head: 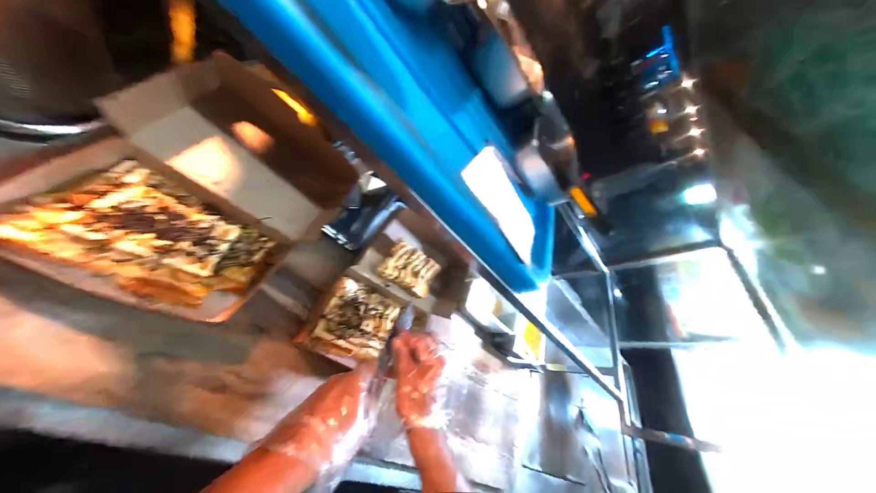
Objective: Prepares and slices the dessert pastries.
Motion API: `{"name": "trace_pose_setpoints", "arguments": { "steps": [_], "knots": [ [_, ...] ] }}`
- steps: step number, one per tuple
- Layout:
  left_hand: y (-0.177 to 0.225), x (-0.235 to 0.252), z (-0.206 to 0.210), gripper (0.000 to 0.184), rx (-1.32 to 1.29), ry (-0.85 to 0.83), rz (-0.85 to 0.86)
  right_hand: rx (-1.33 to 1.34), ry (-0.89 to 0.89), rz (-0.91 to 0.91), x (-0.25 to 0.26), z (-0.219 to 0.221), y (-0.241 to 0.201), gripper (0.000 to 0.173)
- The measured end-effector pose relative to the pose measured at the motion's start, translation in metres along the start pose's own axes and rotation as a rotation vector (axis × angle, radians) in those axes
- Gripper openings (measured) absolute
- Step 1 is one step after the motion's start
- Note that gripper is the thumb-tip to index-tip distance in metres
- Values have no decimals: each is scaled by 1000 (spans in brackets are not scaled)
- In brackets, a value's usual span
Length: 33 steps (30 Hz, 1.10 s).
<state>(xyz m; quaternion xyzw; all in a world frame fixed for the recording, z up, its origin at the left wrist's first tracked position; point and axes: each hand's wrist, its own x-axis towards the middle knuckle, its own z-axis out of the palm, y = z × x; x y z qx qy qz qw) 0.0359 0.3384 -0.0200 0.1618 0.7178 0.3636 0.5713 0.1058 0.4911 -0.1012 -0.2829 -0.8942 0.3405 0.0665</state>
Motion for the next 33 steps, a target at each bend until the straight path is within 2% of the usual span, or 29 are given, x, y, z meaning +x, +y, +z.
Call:
{"name": "trace_pose_setpoints", "arguments": {
  "steps": [2, 5, 8, 12, 15, 20, 23, 25, 29, 32, 33],
  "knots": [
    [15, -15, -3, 44, 39, -57, -25, 23, -19, 4, -7, -2, 3, 19],
    [19, -17, 9, 44, 57, -63, -28, -80, -65, 154, 2, -12, 14, 21],
    [43, -35, -6, 43, 28, -87, -64, 20, -2, 11, -18, -8, 16, 19],
    [3, 7, 25, 46, 6, -106, 39, -9, 24, 35, -4, -16, 30, 20],
    [-17, 29, 30, 43, 23, -51, 87, -41, 60, -39, -10, -17, 17, 17],
    [-5, 39, 22, 40, 46, -57, 92, -209, 13, 86, 25, -24, 21, 15],
    [-4, 46, 11, 41, 12, -33, 109, -184, 35, 5, 19, -19, 3, 16],
    [0, 49, 12, 42, 2, -37, 122, -200, 23, 31, 31, -23, 6, 17],
    [-4, 50, 6, 35, -135, -17, 126, -185, 117, -78, 42, -38, 2, 17],
    [-14, 48, 11, 34, -203, -30, 100, -228, 9, -68, 27, -33, 5, 17],
    [-17, 49, 13, 34, -222, -29, 106, -266, 26, -95, 22, -33, 3, 17]
  ]
}}
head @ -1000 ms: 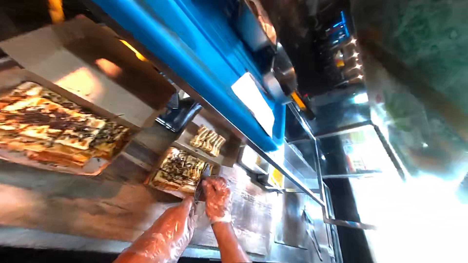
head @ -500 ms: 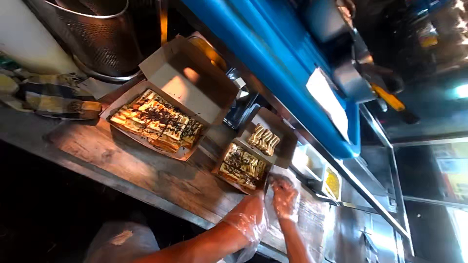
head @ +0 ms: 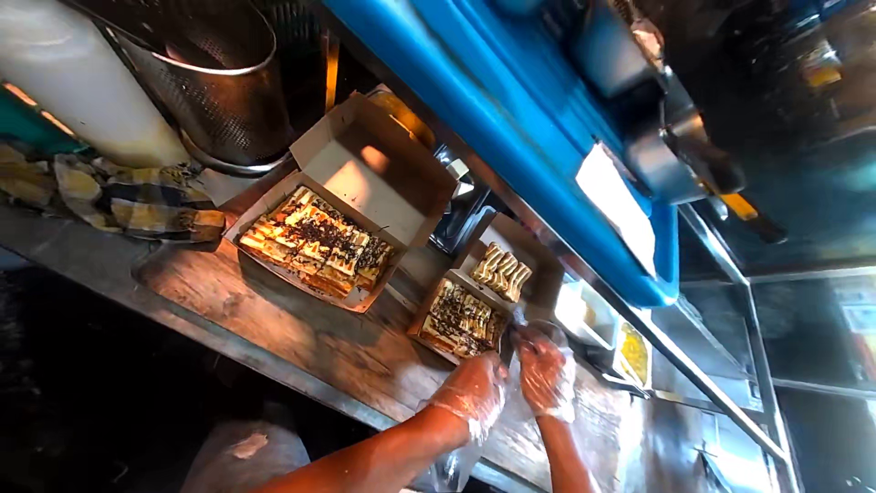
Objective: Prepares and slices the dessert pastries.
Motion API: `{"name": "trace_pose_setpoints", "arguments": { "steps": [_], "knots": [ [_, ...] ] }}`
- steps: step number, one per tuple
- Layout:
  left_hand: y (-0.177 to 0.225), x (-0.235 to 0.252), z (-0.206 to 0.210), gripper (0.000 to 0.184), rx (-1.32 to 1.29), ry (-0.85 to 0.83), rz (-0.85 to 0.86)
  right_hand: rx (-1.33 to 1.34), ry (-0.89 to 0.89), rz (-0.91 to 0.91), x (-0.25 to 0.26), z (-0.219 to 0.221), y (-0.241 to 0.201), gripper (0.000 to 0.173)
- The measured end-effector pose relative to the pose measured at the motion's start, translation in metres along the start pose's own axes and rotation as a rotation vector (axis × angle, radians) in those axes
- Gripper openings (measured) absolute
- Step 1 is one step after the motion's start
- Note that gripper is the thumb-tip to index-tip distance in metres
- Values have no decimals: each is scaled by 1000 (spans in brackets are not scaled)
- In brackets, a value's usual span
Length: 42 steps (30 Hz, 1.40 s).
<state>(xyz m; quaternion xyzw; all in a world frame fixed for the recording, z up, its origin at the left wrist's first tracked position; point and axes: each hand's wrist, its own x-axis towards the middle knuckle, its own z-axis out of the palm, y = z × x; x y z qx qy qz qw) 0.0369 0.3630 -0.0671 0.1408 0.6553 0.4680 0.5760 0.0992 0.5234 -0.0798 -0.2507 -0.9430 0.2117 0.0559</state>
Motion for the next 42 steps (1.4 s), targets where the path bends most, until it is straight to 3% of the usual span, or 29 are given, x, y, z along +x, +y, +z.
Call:
{"name": "trace_pose_setpoints", "arguments": {
  "steps": [2, 3, 5, 7, 9, 13, 14, 16, 18, 20, 22, 26, 30, 32, 34, 36, 39, 42],
  "knots": [
    [-6, 5, -2, 33, -59, 20, 30, -95, 62, -120, -4, 1, -10, 18],
    [-9, 6, 0, 32, -96, 20, 43, -201, 8, -138, -10, 0, -16, 21],
    [-14, 10, 3, 30, -158, 14, 48, -407, -96, -153, -18, 2, -25, 31],
    [-15, 9, -1, 25, -231, 28, 61, -498, -46, -224, -18, 2, -32, 42],
    [-16, 3, -7, 20, -345, 33, 84, -408, -9, -259, -24, 1, -39, 52],
    [-11, -17, -31, 16, -560, 22, 83, -24, 162, -214, -4, -11, -43, 48],
    [-8, -26, -39, 18, -577, 46, 82, -45, 101, -144, 11, -20, -43, 51],
    [-5, -43, -55, 23, -584, 103, 103, -131, -209, -15, 52, -30, -38, 62],
    [-3, -57, -69, 24, -588, 161, 121, -246, -440, -42, 91, -15, -42, 83],
    [-4, -66, -80, 23, -611, 219, 117, -353, -553, -118, 120, 12, -53, 97],
    [-10, -72, -87, 23, -646, 247, 98, -442, -586, -156, 133, 35, -55, 91],
    [-28, -88, -89, 25, -700, 238, 147, -356, -657, -176, 92, 28, -68, 63],
    [-39, -90, -78, 23, -673, 222, 113, -301, -822, -91, 49, 31, -59, 78],
    [-42, -83, -72, 24, -571, 243, 107, -161, -703, -33, 40, 7, -57, 69],
    [-46, -75, -65, 25, -382, 249, 107, 80, -464, -11, 16, -7, -54, 48],
    [-39, -60, -53, 29, -198, 225, 86, 330, -285, -120, -5, 2, -50, 37],
    [-21, -46, -41, 34, -20, 145, 28, 392, -100, -180, -12, 32, -40, 22],
    [-17, -45, -46, 35, 113, 125, -5, 378, 25, -192, -14, 48, -36, 20]
  ]
}}
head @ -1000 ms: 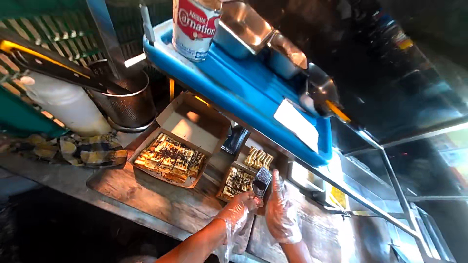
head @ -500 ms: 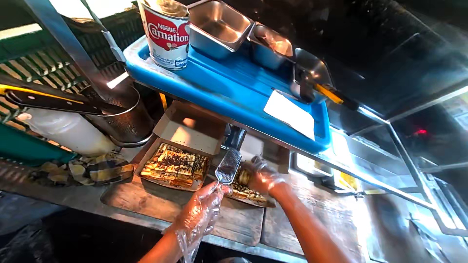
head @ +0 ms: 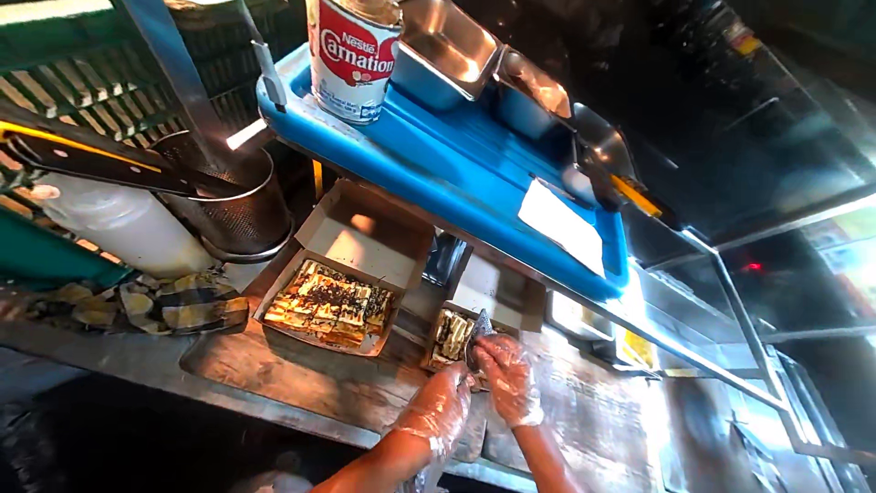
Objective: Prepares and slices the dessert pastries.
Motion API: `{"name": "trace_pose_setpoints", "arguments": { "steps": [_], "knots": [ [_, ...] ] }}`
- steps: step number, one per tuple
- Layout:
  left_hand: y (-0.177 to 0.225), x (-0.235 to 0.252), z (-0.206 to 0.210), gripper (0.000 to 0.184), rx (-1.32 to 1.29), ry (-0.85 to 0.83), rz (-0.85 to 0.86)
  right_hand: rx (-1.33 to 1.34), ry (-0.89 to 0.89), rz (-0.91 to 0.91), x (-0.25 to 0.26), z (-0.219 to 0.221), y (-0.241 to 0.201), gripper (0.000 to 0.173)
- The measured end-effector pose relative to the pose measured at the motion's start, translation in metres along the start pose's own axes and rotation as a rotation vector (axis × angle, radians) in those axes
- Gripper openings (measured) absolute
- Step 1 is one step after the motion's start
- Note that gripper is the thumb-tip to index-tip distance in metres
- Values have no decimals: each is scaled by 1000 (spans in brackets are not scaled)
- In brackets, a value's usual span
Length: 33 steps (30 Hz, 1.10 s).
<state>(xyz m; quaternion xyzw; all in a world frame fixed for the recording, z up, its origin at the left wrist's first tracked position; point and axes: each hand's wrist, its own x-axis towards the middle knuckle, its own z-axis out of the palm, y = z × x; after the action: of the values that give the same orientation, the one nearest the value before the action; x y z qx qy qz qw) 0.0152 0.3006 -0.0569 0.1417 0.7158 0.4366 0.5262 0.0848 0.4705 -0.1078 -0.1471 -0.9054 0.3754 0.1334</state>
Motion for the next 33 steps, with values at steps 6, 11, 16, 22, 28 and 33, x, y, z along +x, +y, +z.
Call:
{"name": "trace_pose_setpoints", "arguments": {
  "steps": [6, 11, 16, 22, 28, 33],
  "knots": [
    [6, -2, -9, 39, 166, -27, -8, -153, -60, 334, 30, 11, -8, 20],
    [14, -3, -15, 41, 190, -43, -28, -142, -5, 265, 29, 16, -15, 19],
    [7, 3, -21, 38, 153, -54, -22, -189, -22, 329, 27, 18, -31, 19],
    [12, 3, -14, 39, 189, -95, -10, -261, -45, 372, 31, 6, -24, 19],
    [18, 3, -2, 37, 212, -157, -15, -258, -2, 427, 23, -4, -4, 18],
    [19, 9, 4, 39, 211, -168, 23, -222, 10, 416, 10, -11, -19, 18]
  ]
}}
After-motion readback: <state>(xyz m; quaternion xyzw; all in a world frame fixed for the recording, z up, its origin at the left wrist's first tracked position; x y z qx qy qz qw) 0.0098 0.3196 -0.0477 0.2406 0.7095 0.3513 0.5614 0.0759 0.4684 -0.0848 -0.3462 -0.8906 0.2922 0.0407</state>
